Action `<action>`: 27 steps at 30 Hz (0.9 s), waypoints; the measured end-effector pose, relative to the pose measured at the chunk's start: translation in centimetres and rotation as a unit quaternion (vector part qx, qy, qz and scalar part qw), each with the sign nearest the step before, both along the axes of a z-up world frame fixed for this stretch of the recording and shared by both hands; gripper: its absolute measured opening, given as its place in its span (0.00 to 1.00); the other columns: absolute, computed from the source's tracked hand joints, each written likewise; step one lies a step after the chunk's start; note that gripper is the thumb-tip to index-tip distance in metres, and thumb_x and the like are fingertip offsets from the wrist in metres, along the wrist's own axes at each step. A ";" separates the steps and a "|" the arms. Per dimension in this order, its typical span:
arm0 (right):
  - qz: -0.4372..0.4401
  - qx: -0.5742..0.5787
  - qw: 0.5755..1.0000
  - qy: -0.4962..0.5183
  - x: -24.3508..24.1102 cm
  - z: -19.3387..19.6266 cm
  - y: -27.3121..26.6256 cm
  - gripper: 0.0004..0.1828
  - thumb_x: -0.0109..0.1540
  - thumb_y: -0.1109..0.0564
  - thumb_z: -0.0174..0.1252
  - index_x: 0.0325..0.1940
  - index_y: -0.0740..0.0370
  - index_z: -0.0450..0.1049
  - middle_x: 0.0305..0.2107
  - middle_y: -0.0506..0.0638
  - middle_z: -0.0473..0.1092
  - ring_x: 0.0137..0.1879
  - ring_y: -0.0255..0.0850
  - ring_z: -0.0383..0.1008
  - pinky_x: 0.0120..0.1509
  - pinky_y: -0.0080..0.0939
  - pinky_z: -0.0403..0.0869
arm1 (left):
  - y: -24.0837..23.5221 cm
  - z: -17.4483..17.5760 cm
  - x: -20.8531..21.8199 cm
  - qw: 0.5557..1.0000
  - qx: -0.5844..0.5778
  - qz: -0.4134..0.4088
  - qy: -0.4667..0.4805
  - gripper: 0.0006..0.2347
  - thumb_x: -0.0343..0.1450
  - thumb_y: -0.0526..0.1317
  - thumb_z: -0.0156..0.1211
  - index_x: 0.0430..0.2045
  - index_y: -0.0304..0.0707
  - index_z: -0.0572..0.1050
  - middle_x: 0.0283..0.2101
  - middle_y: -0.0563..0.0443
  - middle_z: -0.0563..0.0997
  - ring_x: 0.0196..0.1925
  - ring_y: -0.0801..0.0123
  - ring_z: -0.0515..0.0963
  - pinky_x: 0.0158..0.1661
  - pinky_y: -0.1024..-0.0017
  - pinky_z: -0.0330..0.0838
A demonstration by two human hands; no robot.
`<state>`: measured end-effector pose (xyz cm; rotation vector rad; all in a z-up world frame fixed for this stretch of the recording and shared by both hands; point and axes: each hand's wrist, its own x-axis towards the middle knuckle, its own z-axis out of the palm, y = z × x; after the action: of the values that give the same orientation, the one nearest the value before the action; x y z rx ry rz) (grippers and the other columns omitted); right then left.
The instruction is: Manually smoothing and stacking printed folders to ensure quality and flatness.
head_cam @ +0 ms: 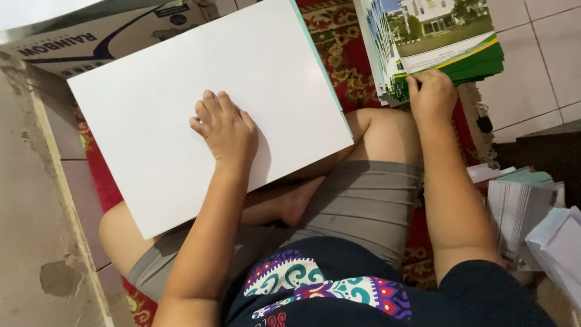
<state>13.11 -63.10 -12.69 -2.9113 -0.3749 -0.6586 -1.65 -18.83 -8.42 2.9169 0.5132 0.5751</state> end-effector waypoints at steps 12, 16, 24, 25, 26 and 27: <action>0.197 -0.116 0.940 -0.254 -6.1 15.1 10.3 0.16 0.67 0.60 0.70 0.28 0.51 0.73 0.26 0.45 0.68 0.35 0.43 0.71 0.46 0.39 0.72 | 0.0 -0.1 0.3 1.000 -0.015 0.020 -0.008 0.14 0.67 0.44 0.53 0.44 0.40 0.68 0.56 0.39 0.68 0.56 0.48 0.64 0.52 0.52 0.50; 0.331 0.035 0.940 -0.070 -16.8 17.4 20.1 0.07 0.67 0.54 0.65 0.41 0.59 0.81 0.34 0.53 0.77 0.44 0.50 0.79 0.50 0.45 0.76 | 0.6 0.0 0.2 0.988 -0.121 0.002 -0.097 0.08 0.72 0.42 0.48 0.42 0.44 0.70 0.52 0.47 0.69 0.55 0.54 0.65 0.53 0.56 0.51; 0.184 0.111 0.976 -0.039 -11.9 7.4 10.7 0.10 0.70 0.53 0.62 0.52 0.60 0.81 0.46 0.55 0.77 0.56 0.51 0.78 0.58 0.48 0.76 | 4.4 2.4 -2.8 0.945 -0.286 -0.116 -0.106 0.12 0.73 0.38 0.51 0.50 0.40 0.73 0.50 0.44 0.77 0.54 0.50 0.75 0.55 0.54 0.62; 0.139 0.190 0.972 0.009 -9.8 4.5 8.1 0.14 0.72 0.57 0.58 0.58 0.67 0.76 0.51 0.63 0.73 0.58 0.60 0.74 0.60 0.55 0.73 | 4.7 1.9 -2.9 0.957 -0.232 -0.150 -0.085 0.11 0.74 0.40 0.52 0.50 0.42 0.74 0.52 0.45 0.75 0.58 0.51 0.73 0.56 0.55 0.61; 0.092 0.264 0.958 0.059 -7.6 1.9 5.2 0.17 0.74 0.60 0.54 0.64 0.75 0.72 0.55 0.72 0.68 0.61 0.69 0.70 0.63 0.62 0.71 | 4.8 1.4 -3.0 0.964 -0.179 -0.183 -0.064 0.11 0.75 0.43 0.54 0.49 0.43 0.75 0.55 0.46 0.74 0.61 0.52 0.71 0.58 0.55 0.60; 0.096 0.262 0.958 0.062 -7.8 3.0 6.0 0.17 0.74 0.60 0.54 0.64 0.75 0.72 0.55 0.72 0.68 0.61 0.69 0.70 0.63 0.62 0.71 | 4.8 1.0 -3.0 0.965 -0.182 -0.178 -0.064 0.11 0.75 0.43 0.54 0.49 0.43 0.75 0.55 0.46 0.74 0.61 0.52 0.71 0.58 0.55 0.60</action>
<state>5.35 -57.08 -9.72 -2.3618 -0.3912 -0.4563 -4.64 -14.05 -7.38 2.5135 0.0612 0.5459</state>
